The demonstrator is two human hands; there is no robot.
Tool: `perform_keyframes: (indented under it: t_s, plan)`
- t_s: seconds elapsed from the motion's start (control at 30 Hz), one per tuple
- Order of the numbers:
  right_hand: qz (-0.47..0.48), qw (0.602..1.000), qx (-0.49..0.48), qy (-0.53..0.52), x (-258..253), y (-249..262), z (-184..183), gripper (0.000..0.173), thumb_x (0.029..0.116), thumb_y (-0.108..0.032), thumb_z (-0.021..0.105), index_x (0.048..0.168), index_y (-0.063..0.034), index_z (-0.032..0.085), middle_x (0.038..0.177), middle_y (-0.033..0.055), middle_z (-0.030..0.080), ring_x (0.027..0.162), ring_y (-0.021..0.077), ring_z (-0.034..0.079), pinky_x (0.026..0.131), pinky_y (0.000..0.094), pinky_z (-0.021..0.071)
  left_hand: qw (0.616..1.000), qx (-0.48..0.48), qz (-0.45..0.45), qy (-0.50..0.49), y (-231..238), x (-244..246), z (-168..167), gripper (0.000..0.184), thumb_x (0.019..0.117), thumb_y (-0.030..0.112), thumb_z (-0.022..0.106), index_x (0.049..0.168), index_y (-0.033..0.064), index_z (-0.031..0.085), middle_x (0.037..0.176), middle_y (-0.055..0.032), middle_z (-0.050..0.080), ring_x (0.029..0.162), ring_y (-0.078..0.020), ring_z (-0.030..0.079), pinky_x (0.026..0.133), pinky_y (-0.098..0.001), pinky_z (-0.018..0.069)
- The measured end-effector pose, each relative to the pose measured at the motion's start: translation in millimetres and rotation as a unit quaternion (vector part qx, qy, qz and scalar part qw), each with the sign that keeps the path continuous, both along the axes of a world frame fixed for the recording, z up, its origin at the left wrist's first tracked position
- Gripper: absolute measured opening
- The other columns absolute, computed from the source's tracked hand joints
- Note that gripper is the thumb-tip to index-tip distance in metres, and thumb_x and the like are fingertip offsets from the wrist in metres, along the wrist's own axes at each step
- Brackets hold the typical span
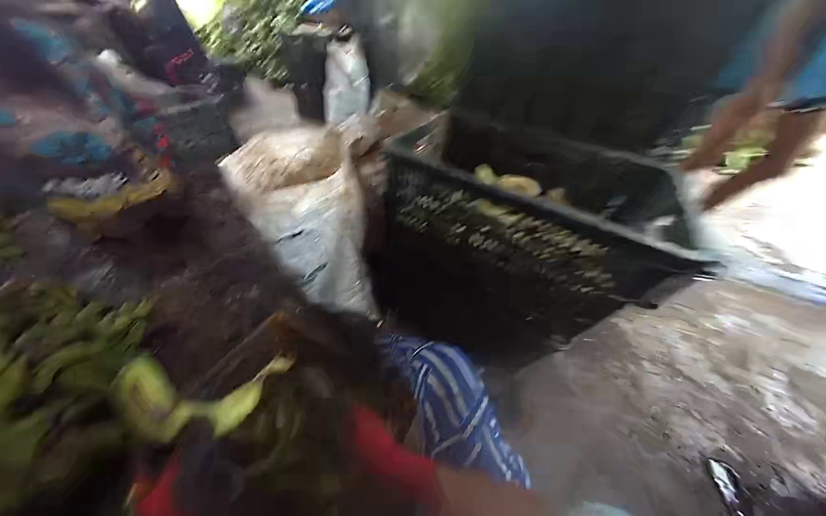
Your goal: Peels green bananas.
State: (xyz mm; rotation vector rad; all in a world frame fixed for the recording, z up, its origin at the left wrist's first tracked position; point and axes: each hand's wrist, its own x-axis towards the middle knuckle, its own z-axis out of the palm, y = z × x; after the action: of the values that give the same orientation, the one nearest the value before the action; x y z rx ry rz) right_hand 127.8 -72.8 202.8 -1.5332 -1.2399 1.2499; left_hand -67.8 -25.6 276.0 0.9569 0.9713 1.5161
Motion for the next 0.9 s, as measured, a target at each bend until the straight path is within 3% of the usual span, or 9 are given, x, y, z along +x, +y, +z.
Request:
perform_keyframes:
  t_s: [0.1, 0.17, 0.3, 0.47, 0.53, 0.6, 0.73, 0.83, 0.9]
  plan:
    - [-0.025, 0.973, 0.225, -0.044, -2.2, -5.4, 29.7, 0.042, 0.0950, -0.007, 0.056, 0.130, 0.0161, 0.057, 0.113, 0.0220, 0.071, 0.104, 0.0156, 0.069, 0.096, 0.0296, 0.0540, 0.992, -0.062, 0.113, 0.014, -0.1, 17.3, 0.3, 0.028, 0.0975, 0.006, 0.056, 0.125, 0.0065, 0.053, 0.084, 0.0059, 0.067, 0.070, -0.0028, 0.065, 0.064, -0.0226, 0.0579]
    - [-0.008, 0.977, 0.207, -0.038, -6.2, -2.8, 16.2, 0.043, 0.0982, -0.011, 0.054, 0.132, 0.0153, 0.055, 0.114, 0.0190, 0.071, 0.101, 0.0113, 0.069, 0.093, 0.0278, 0.0558, 0.992, -0.025, 0.121, 0.028, 1.7, 11.3, -8.3, 0.051, 0.0926, 0.001, 0.062, 0.140, 0.0071, 0.044, 0.109, 0.0007, 0.068, 0.095, -0.0082, 0.068, 0.082, -0.0288, 0.0597]
    - [0.044, 0.986, 0.157, -0.020, -17.1, -0.1, 22.6, 0.045, 0.1029, -0.025, 0.051, 0.131, 0.0091, 0.057, 0.102, 0.0136, 0.072, 0.086, 0.0139, 0.071, 0.078, 0.0342, 0.0612, 0.989, 0.020, 0.116, 0.092, -3.2, 0.7, -10.1, 0.064, 0.0882, 0.002, 0.070, 0.145, 0.0061, 0.042, 0.120, -0.0025, 0.067, 0.105, -0.0103, 0.067, 0.089, -0.0306, 0.0585]
    - [0.091, 0.899, 0.418, 0.089, -10.5, 16.1, 64.7, 0.036, 0.1064, -0.043, 0.050, 0.129, -0.0189, 0.063, 0.104, -0.0068, 0.073, 0.086, 0.0024, 0.069, 0.072, 0.0235, 0.0606, 0.989, 0.040, 0.084, 0.114, -6.6, -2.2, -15.6, 0.069, 0.0861, 0.006, 0.077, 0.146, 0.0092, 0.043, 0.126, -0.0017, 0.066, 0.111, -0.0114, 0.066, 0.093, -0.0319, 0.0584]
    - [0.127, 0.960, 0.244, -0.053, -3.5, 20.7, 42.1, 0.037, 0.1058, -0.032, 0.050, 0.126, -0.0034, 0.064, 0.098, 0.0086, 0.073, 0.081, 0.0157, 0.071, 0.072, 0.0376, 0.0613, 0.996, 0.033, 0.055, 0.066, -9.2, -6.5, -13.4, 0.068, 0.0857, 0.004, 0.074, 0.145, 0.0131, 0.044, 0.124, -0.0002, 0.066, 0.109, -0.0111, 0.066, 0.091, -0.0317, 0.0583]
    - [0.218, 0.971, -0.037, -0.087, 0.5, 24.8, 19.1, 0.043, 0.1092, -0.027, 0.044, 0.138, 0.0017, 0.057, 0.116, 0.0209, 0.069, 0.101, 0.0282, 0.069, 0.094, 0.0501, 0.0540, 1.000, 0.015, 0.021, -0.010, -7.3, -13.7, -8.7, 0.055, 0.0851, 0.005, 0.072, 0.135, 0.0209, 0.054, 0.106, 0.0054, 0.072, 0.090, -0.0063, 0.069, 0.078, -0.0267, 0.0601]
    - [0.210, 0.975, -0.022, 0.066, 21.5, 48.4, 34.7, 0.040, 0.1066, -0.033, 0.043, 0.130, -0.0063, 0.062, 0.088, 0.0057, 0.069, 0.067, 0.0153, 0.066, 0.057, 0.0332, 0.0573, 0.983, -0.001, -0.086, -0.162, 21.2, -21.1, -11.6, 0.033, 0.0963, 0.037, 0.066, 0.126, 0.0225, 0.059, 0.102, 0.0002, 0.070, 0.083, -0.0102, 0.070, 0.071, -0.0279, 0.0603]
    - [0.174, 0.957, 0.233, -0.022, 56.0, 105.2, 72.4, 0.051, 0.1038, -0.053, 0.047, 0.134, -0.0150, 0.063, 0.111, -0.0049, 0.071, 0.094, 0.0016, 0.066, 0.084, 0.0250, 0.0573, 0.977, -0.012, -0.089, -0.193, 37.3, -8.2, -0.2, 0.030, 0.0996, 0.037, 0.058, 0.123, 0.0188, 0.062, 0.104, -0.0038, 0.070, 0.079, -0.0134, 0.070, 0.070, -0.0295, 0.0606]
    - [0.141, 0.921, 0.338, -0.136, 72.7, 141.4, 81.5, 0.065, 0.1008, -0.064, 0.042, 0.140, -0.0156, 0.063, 0.128, 0.0042, 0.067, 0.113, 0.0120, 0.064, 0.100, 0.0401, 0.0516, 0.971, -0.014, -0.106, -0.213, 45.4, -1.0, 10.7, 0.034, 0.0946, 0.034, 0.063, 0.121, 0.0140, 0.063, 0.099, -0.0066, 0.070, 0.078, -0.0159, 0.070, 0.071, -0.0325, 0.0606]
